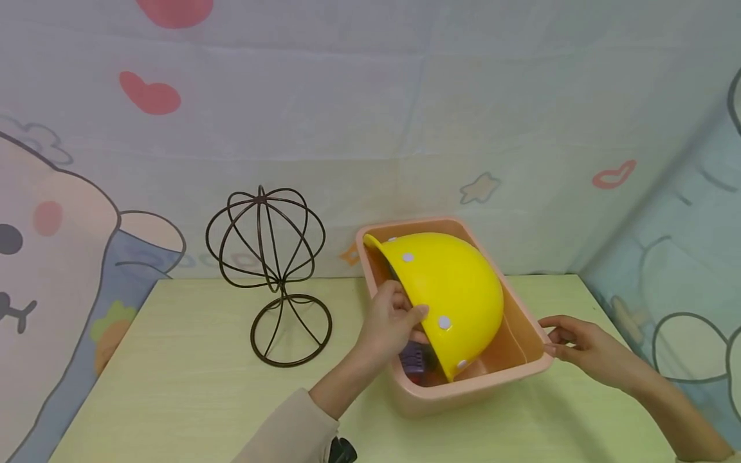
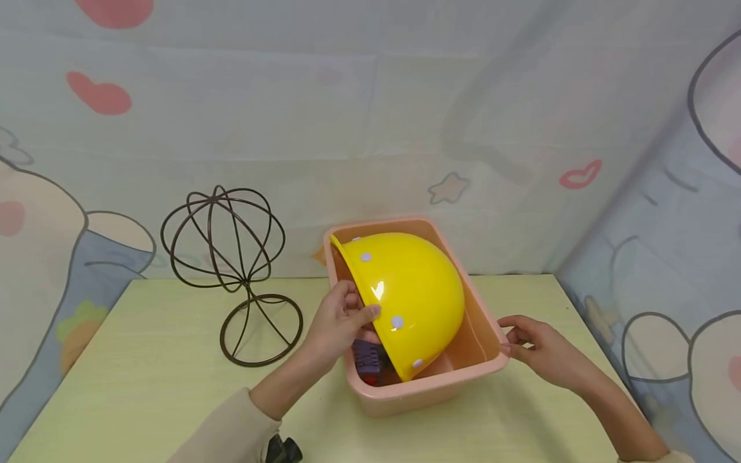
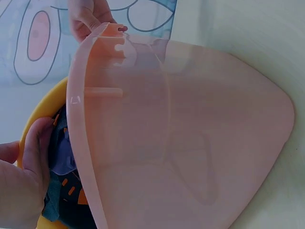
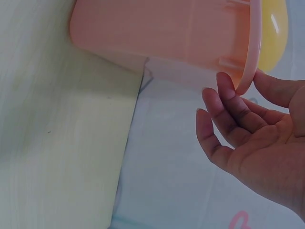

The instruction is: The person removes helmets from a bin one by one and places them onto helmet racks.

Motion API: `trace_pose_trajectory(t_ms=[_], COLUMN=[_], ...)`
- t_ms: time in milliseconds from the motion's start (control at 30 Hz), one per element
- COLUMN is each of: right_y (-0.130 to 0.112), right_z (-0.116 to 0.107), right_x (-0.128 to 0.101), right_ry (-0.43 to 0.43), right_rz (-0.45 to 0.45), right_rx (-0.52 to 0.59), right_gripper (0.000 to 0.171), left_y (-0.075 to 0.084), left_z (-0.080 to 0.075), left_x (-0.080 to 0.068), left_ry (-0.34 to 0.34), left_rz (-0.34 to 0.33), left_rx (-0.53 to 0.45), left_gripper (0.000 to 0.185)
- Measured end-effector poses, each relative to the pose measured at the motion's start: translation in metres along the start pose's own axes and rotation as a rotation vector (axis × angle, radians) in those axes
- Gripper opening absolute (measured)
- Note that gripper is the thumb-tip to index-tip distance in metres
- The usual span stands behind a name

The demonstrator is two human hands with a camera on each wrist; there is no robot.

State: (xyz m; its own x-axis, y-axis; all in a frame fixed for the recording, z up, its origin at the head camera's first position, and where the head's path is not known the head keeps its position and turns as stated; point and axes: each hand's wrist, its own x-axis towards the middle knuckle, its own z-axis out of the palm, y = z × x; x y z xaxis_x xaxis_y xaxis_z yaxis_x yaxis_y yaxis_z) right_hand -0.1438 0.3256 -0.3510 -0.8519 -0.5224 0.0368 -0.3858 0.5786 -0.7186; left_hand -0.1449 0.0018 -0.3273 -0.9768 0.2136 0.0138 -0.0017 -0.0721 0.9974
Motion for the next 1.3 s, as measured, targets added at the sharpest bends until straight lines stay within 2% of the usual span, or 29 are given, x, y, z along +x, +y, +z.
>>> trace_pose_trajectory(t_ms=[233, 833, 1300], right_y=[-0.002, -0.002, -0.001], right_z=[-0.001, 0.001, 0.001], right_x=[0.001, 0.002, 0.003], right_ry=[0.0, 0.005, 0.008], right_rz=[0.024, 0.03, 0.029], right_rx=[-0.006, 0.004, -0.008], right_gripper=[0.036, 0.036, 0.037], left_y=[0.009, 0.028, 0.045], left_z=[-0.001, -0.01, -0.017], left_x=[-0.001, -0.002, -0.005], left_ry=[-0.014, -0.006, 0.003], left_rz=[0.046, 0.063, 0.128], left_rx=[-0.039, -0.12, -0.213], left_gripper=[0.029, 0.03, 0.031])
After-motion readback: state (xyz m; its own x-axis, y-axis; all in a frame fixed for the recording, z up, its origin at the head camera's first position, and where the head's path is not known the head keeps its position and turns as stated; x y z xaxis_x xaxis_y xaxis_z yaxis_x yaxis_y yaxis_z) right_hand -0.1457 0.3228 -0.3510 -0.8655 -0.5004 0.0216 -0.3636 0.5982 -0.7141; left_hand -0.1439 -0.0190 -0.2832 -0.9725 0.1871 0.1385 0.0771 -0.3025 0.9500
